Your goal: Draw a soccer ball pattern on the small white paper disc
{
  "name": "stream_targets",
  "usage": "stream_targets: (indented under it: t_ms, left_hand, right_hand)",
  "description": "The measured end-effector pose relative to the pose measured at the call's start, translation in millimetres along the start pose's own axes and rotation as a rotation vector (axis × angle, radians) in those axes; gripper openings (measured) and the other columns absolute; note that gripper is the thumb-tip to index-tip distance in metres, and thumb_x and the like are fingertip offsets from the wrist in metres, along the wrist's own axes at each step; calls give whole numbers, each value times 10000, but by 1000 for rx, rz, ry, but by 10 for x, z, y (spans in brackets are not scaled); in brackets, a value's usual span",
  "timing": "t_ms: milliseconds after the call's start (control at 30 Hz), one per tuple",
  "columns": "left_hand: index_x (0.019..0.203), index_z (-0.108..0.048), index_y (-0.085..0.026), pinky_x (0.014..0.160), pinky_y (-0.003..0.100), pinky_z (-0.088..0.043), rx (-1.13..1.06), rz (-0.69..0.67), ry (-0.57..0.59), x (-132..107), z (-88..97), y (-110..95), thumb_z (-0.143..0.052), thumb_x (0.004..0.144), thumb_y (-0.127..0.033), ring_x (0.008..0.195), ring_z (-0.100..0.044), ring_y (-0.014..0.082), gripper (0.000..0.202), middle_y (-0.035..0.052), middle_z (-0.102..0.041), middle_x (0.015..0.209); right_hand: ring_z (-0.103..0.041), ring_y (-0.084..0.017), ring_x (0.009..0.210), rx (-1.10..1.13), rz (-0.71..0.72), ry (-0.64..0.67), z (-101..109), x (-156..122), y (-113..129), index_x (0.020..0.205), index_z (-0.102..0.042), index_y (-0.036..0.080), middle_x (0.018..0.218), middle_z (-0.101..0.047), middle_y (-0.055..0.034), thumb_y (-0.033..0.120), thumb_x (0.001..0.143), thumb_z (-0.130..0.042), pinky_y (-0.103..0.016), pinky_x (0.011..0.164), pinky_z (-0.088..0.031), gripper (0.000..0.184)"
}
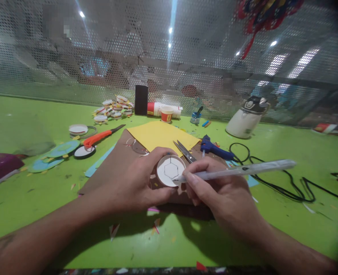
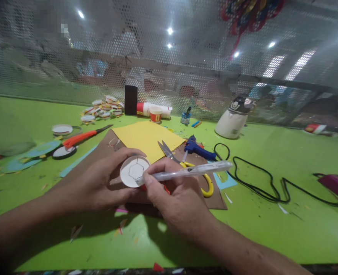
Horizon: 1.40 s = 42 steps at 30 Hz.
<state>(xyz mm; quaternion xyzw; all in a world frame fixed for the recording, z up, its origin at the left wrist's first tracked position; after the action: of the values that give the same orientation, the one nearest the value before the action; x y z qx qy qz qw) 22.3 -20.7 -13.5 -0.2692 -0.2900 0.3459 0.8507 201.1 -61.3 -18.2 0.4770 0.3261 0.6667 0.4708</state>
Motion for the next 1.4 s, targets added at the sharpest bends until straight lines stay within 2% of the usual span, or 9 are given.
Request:
stream_targets:
  t_ms: [200, 433, 633, 767, 900, 1167, 1400]
  left_hand:
    - [1135, -529, -178, 644, 208, -506, -8, -6, -15, 0, -6, -1, -651, 775, -275, 784, -618, 142, 392, 18, -660, 956]
    - [1134, -520, -175, 633, 245, -507, 17, 20, 34, -1, -14, 20, -632, 779, -258, 784, -634, 164, 381, 29, -673, 930]
    - [1128, -525, -166, 634, 258, -510, 18, 21, 22, 2, -14, 19, -623, 778, -258, 785, -634, 171, 375, 39, -676, 932]
    - [1131, -524, -164, 635, 249, -506, 20, -17, 20, 11, -2, 31, -621, 771, -250, 786, -634, 166, 382, 38, -677, 939]
    - [1144, -522, -194, 626, 232, -496, 55, -43, 3, 3, 23, 34, -637, 771, -275, 773, -627, 151, 398, 12, -674, 940]
    - [1135, -511, -217, 659, 222, -510, 28, -83, -9, 1, 11, 28, -618, 737, -184, 801, -636, 151, 413, 1, -677, 965]
    - [1156, -516, -215, 632, 237, -503, 103, -38, -2, -10, 27, 18, -621, 758, -232, 784, -635, 162, 412, 9, -683, 957]
  right_hand:
    - [-519, -78, 454, -3, 18, 1, -1, -13, -16, 749, -615, 190, 543, -594, 45, 229, 848, -608, -182, 454, -439, 107]
    - [-513, -84, 458, -49, 30, 12, 11, -13, -6, 728, -620, 199, 514, -575, 52, 219, 838, -612, -183, 452, -431, 112]
    - [-507, -84, 442, -91, 7, 16, 14, -9, 30, 714, -616, 196, 497, -575, 51, 205, 826, -602, -182, 431, -417, 113]
    - [-508, -81, 445, -82, 6, 32, 13, -12, 35, 713, -618, 195, 496, -571, 52, 197, 822, -599, -176, 431, -415, 111]
    - [-508, -79, 430, -11, 20, -9, 0, -7, 5, 725, -611, 195, 498, -572, 53, 227, 831, -605, -180, 422, -417, 111]
    - [-525, -87, 425, 58, 11, -18, -19, 4, 11, 761, -595, 196, 487, -568, 55, 289, 859, -611, -188, 420, -445, 136]
    - [-497, -81, 411, 78, 39, -45, -21, -34, -44, 779, -619, 205, 494, -566, 58, 275, 863, -619, -180, 390, -406, 109]
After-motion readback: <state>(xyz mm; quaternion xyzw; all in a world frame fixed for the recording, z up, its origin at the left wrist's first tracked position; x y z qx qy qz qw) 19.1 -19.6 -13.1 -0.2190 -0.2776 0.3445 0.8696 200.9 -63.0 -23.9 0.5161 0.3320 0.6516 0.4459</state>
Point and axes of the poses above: each hand's wrist, its own x-axis towards the middle knuckle, its own z-axis out of the back of the hand, y = z × x, the point moved 1 cm from there along x, towards the middle knuckle
